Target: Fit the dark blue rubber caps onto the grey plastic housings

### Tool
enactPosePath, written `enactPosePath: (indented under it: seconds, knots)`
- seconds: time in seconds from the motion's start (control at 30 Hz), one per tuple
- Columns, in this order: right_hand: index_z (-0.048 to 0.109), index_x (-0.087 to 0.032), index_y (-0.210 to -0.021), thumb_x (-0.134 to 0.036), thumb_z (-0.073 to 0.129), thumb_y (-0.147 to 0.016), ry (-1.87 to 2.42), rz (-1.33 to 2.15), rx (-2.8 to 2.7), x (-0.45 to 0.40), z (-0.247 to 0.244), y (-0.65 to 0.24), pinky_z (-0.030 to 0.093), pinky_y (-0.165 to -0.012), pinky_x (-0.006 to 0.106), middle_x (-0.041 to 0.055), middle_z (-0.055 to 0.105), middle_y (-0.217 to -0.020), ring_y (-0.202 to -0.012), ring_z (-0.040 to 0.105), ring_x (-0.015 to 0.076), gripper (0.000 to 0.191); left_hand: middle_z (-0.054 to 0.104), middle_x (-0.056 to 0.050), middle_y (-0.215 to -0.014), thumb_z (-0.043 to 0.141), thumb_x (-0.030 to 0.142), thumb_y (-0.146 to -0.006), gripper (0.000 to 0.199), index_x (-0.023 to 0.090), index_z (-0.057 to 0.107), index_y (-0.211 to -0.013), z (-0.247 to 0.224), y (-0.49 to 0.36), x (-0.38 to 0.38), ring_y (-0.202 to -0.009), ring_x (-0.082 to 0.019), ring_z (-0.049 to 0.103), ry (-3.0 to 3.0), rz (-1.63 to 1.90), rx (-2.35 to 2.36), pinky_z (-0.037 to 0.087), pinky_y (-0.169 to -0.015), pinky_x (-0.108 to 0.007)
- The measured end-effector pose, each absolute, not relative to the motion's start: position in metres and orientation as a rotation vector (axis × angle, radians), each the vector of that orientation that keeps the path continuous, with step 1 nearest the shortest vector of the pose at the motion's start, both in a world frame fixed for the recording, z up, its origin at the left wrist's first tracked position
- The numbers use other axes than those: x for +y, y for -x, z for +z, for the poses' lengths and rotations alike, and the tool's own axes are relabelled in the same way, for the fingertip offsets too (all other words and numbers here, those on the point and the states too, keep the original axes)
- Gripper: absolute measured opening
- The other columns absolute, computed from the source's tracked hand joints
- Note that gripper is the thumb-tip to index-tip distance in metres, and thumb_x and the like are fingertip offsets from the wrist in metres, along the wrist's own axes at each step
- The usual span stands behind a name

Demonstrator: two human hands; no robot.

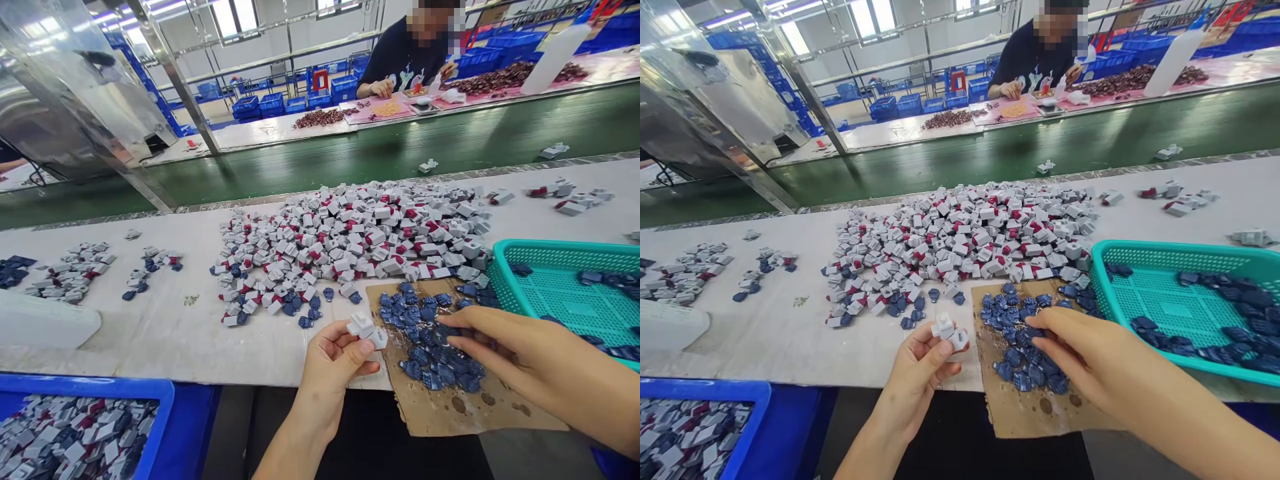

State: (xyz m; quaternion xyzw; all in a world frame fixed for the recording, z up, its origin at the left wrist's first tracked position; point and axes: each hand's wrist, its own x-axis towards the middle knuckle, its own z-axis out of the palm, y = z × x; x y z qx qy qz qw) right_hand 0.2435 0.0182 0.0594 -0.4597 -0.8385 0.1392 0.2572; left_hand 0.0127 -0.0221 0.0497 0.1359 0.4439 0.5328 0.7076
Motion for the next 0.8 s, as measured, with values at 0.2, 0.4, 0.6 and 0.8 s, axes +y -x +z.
enactPosePath:
  seconds: [0.2,0.4,0.6,0.8]
  knots:
    - [0.062,-0.027,-0.104,-0.041,0.058,-0.098,1.121,0.523,-2.067,-0.008,0.089,-0.203,0.056,-0.053,0.013,-0.0029,0.074,-0.082,-0.059,0.070,0.0133,0.015,0.077,-0.002,-0.076,0.098,0.024,-0.052,0.034,0.016,0.076,-0.077,0.055,-0.016,-0.027,-0.068,-0.010,0.069,-0.314,1.190,0.925,0.055,-0.062,-0.015]
    - [0.063,-0.027,-0.102,-0.037,0.057,-0.099,1.098,0.551,-2.095,-0.013,0.082,-0.195,0.059,-0.057,0.014,-0.0016,0.074,-0.084,-0.066,0.072,0.0152,0.013,0.076,-0.001,-0.074,0.097,0.021,-0.054,0.031,0.016,0.073,-0.074,0.053,-0.015,-0.030,-0.068,-0.010,0.070,-0.304,1.173,0.842,0.056,-0.061,-0.014]
    - [0.067,-0.026,-0.098,-0.037,0.057,-0.098,1.112,0.692,-2.126,-0.013,0.081,-0.196,0.058,-0.052,0.015,-0.0009,0.074,-0.084,-0.065,0.072,0.0162,0.014,0.076,0.000,-0.071,0.097,0.022,-0.054,0.031,0.016,0.073,-0.073,0.053,-0.016,-0.031,-0.064,-0.009,0.069,-0.315,1.163,0.844,0.056,-0.060,-0.014]
    - [0.064,-0.026,-0.087,-0.037,0.056,-0.096,1.201,0.721,-2.205,-0.016,0.084,-0.197,0.049,-0.042,0.019,-0.0029,0.067,-0.069,-0.053,0.063,0.0125,0.016,0.077,-0.002,-0.073,0.098,0.021,-0.051,0.032,0.018,0.074,-0.071,0.048,-0.014,-0.034,-0.066,-0.012,0.071,-0.436,1.168,0.892,0.057,-0.064,-0.017]
